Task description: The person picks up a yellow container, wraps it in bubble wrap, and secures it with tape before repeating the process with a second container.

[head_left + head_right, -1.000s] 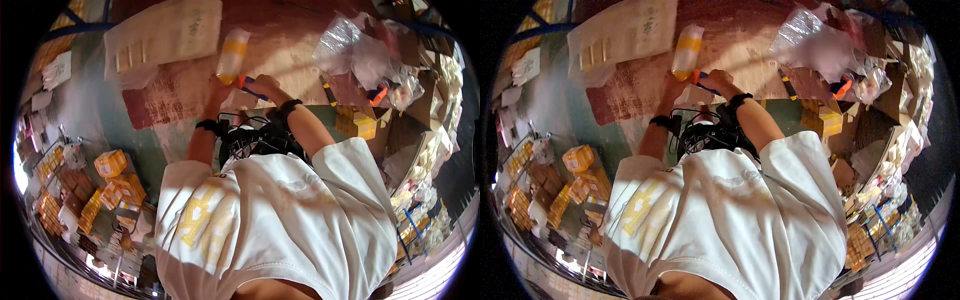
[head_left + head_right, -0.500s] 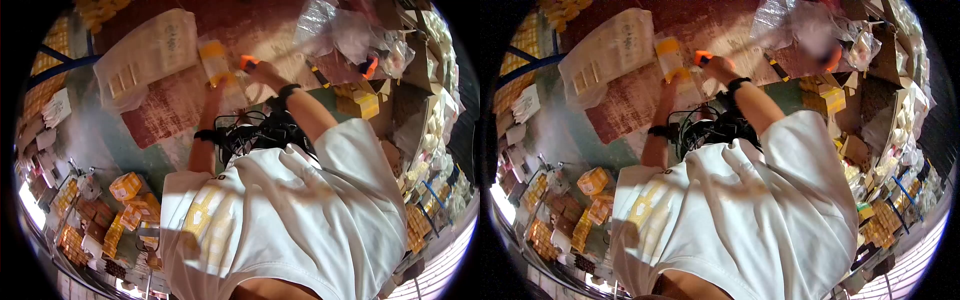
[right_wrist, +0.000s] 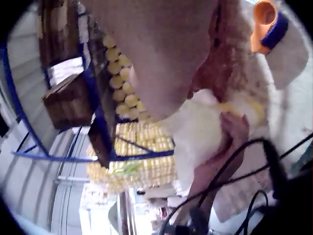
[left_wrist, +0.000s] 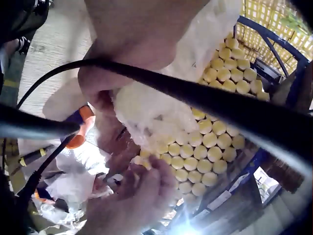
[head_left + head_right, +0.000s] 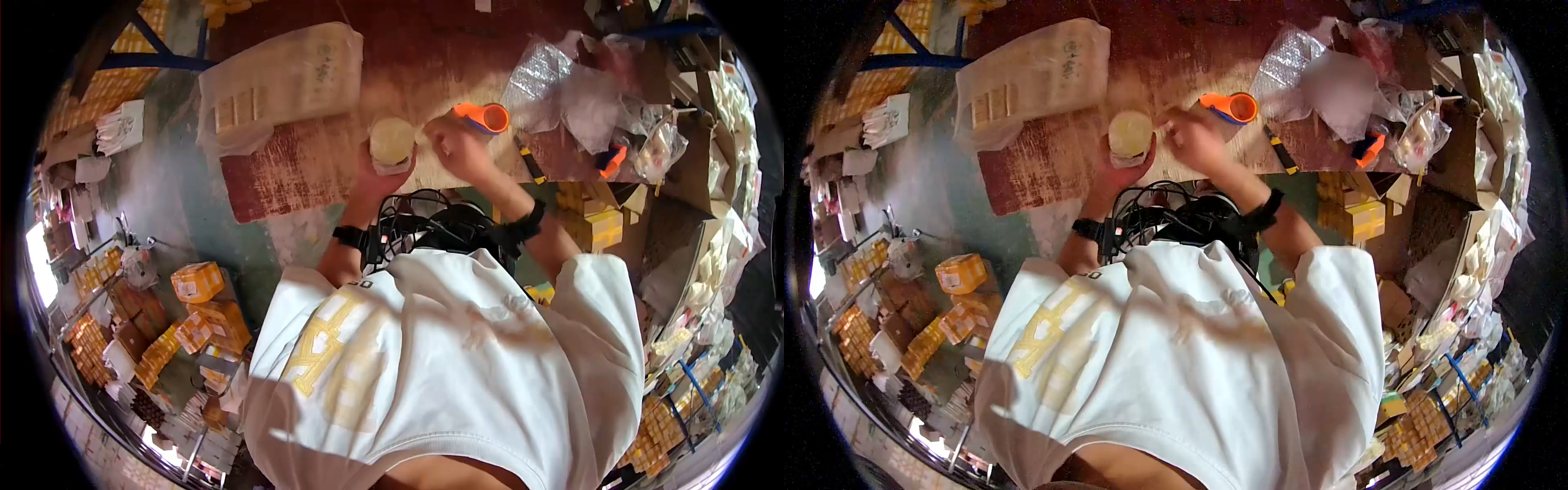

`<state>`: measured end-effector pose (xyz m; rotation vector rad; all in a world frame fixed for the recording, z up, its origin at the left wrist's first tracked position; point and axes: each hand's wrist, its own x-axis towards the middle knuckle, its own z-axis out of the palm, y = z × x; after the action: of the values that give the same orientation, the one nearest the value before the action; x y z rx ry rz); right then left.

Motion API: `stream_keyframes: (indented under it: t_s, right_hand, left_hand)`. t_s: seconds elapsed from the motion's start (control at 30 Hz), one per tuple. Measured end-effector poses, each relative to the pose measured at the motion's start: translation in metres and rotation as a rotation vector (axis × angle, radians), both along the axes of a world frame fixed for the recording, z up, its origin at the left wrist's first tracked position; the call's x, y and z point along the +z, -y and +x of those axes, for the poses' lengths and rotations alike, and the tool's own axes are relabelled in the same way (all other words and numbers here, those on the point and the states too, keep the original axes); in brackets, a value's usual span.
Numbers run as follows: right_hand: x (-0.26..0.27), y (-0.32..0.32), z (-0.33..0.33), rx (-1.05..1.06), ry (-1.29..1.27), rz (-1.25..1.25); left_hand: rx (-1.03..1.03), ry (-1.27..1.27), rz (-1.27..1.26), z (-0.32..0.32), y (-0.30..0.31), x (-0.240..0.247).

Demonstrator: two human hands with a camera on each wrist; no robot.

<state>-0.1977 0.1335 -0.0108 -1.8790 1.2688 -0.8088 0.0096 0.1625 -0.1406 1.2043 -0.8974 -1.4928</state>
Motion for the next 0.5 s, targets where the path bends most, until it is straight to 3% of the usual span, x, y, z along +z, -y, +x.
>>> stream_keyframes:
  t_s: [0.07, 0.13, 0.2, 0.27, 0.37, 0.47, 0.5]
  right_hand:
    - [0.031, -0.019, 0.027, 0.216, 0.013, 0.069]
    - [0.020, -0.034, 0.050, 0.172, -0.057, 0.022]
    - [0.021, -0.042, 0.063, 0.071, -0.382, 0.045]
    - [0.027, -0.042, 0.075, -0.029, -0.609, 0.094]
    - [0.001, -0.022, 0.081, 0.015, -0.267, 0.080]
    - [-0.036, -0.009, 0.086, 0.096, -0.269, 0.038]
    - [-0.039, -0.008, 0.086, 0.120, -0.285, 0.022]
  left_hand:
    - [-0.057, -0.197, 0.067, 0.007, 0.004, 0.009]
    - [-0.011, -1.030, 0.489, 0.014, 0.013, 0.026]
    - [0.046, -0.573, 0.377, 0.006, 0.012, 0.034]
    - [0.185, -0.817, 0.594, 0.006, 0.020, 0.043]
    - [0.126, -0.825, 0.446, 0.010, 0.016, 0.014]
    - [0.066, -1.007, 0.658, 0.029, 0.011, 0.008]
    - [-0.035, -0.654, 0.425, 0.037, 0.006, 0.021]
